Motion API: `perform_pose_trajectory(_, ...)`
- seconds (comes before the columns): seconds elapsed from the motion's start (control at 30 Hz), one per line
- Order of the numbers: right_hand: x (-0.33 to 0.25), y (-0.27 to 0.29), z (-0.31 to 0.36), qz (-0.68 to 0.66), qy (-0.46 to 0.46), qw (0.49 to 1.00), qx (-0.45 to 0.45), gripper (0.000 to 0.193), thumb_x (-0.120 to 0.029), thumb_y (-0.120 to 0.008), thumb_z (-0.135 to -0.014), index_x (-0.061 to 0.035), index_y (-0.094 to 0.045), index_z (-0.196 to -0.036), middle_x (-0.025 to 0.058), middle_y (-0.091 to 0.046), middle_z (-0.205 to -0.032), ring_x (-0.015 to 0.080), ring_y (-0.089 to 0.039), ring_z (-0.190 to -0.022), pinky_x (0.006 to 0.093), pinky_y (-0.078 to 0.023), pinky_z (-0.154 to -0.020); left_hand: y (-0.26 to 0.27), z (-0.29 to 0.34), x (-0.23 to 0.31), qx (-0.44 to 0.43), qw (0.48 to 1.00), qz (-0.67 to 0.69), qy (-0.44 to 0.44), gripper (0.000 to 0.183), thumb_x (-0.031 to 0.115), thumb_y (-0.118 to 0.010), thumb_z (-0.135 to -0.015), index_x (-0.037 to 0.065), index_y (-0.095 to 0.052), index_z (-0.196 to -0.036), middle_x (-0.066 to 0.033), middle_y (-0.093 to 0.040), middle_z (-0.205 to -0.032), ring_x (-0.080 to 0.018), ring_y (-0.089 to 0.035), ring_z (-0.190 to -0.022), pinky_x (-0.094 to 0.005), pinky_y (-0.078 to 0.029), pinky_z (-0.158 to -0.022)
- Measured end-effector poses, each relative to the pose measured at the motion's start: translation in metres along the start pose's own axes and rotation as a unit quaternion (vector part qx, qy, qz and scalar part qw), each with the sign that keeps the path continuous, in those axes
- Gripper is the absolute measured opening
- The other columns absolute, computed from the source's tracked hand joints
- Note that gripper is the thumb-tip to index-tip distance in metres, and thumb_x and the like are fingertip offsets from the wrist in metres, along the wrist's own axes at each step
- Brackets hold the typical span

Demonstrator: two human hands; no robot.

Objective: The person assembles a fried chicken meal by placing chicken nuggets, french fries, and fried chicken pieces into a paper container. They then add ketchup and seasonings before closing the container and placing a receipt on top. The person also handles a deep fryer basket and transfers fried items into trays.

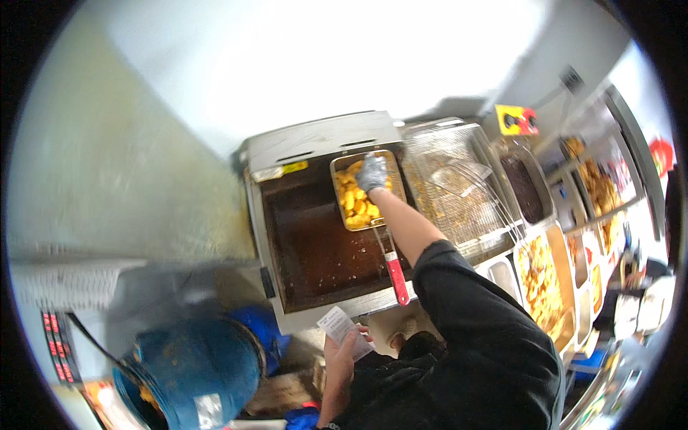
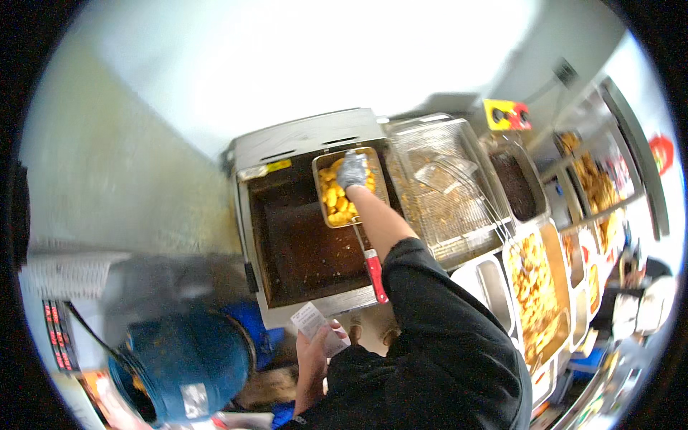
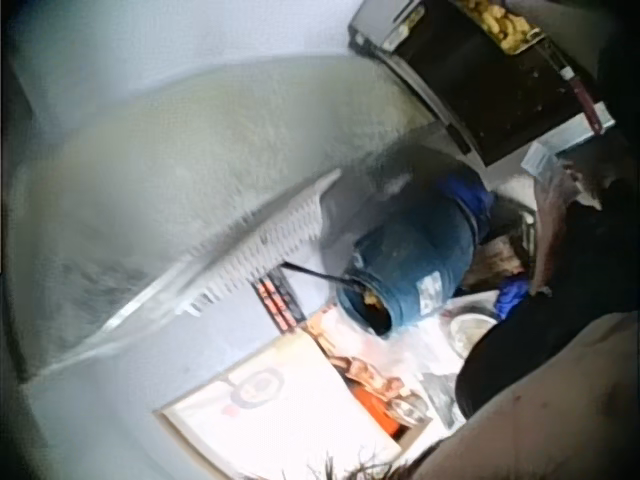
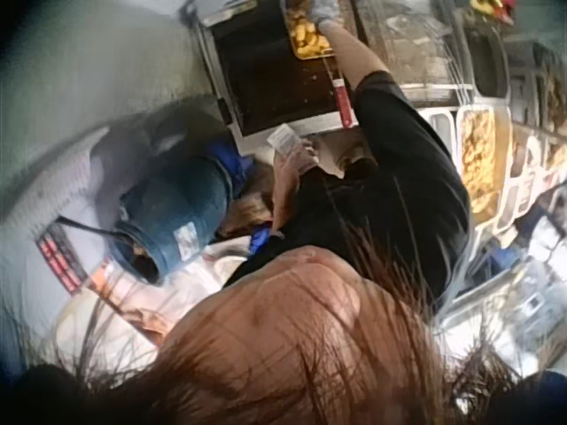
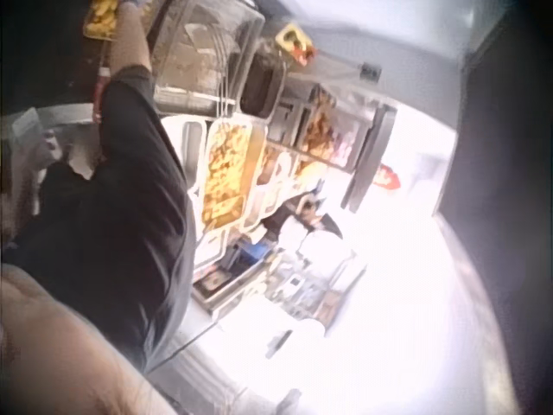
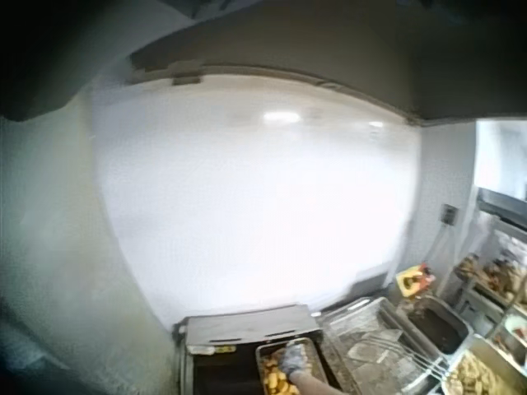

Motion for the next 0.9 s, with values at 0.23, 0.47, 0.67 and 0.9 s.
perform_pose_trajectory(0.23, 0.001, 0.022, 0.012, -0.221, 0.007, 0.975, 0.004, 0.028, -0.011, -0.054, -0.089, 0.0002, -0.058, -0.114, 0.0265, -0.064, -0.111, 0.0404, -0.063, -0.106, 0.0483, -0.051, -0.093, -0.001, -0.003, -0.008, -0.023, 0.998, -0.038, -0.047, 0.044, 0.012, -0.059, -0.093, 0.000, -0.041, -0.130, -0.0207, -0.065, -0.105, -0.0308, -0.069, -0.083, -0.0449, -0.057, -0.071)
perform_pose_trajectory(0.47, 0.096, 0.152, 0.081, -0.440, -0.058, 0.896, -0.017, 0.045, -0.028, -0.082, -0.074, -0.0005, -0.062, -0.104, 0.0211, -0.068, -0.097, 0.0366, -0.065, -0.096, 0.0421, -0.051, -0.083, -0.064, 0.006, 0.002, -0.077, 0.987, -0.134, -0.039, 0.049, 0.015, -0.051, -0.098, 0.003, -0.036, -0.143, -0.0168, -0.064, -0.106, -0.0246, -0.063, -0.085, -0.0404, -0.051, -0.081)
perform_pose_trajectory(0.67, 0.288, 0.301, 0.236, -0.425, -0.216, 0.878, -0.041, 0.043, -0.033, -0.083, -0.078, 0.0005, -0.066, -0.099, 0.0130, -0.068, -0.085, 0.0183, -0.064, -0.076, 0.0332, -0.053, -0.070, -0.140, 0.004, -0.025, -0.269, 0.949, -0.162, 0.010, 0.053, 0.009, -0.048, -0.096, 0.000, -0.032, -0.145, -0.0191, -0.062, -0.107, -0.0267, -0.063, -0.086, -0.0407, -0.053, -0.078)
perform_pose_trajectory(0.9, 0.494, 0.414, 0.483, -0.395, -0.476, 0.727, 0.298, 0.050, -0.029, -0.086, -0.075, 0.0034, -0.065, -0.107, 0.0132, -0.068, -0.092, 0.0176, -0.065, -0.080, 0.0320, -0.054, -0.066, -0.225, 0.048, -0.085, -0.398, 0.888, -0.216, 0.084, 0.046, 0.008, -0.048, -0.097, 0.000, -0.038, -0.140, -0.0180, -0.062, -0.106, -0.0260, -0.063, -0.085, -0.0411, -0.054, -0.077)
Point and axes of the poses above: each hand's wrist, its own z-axis away from the middle knuckle, its own y-axis out of the back of the hand, x = y × z, the point moved 4 cm from there along -z, towards the middle knuckle
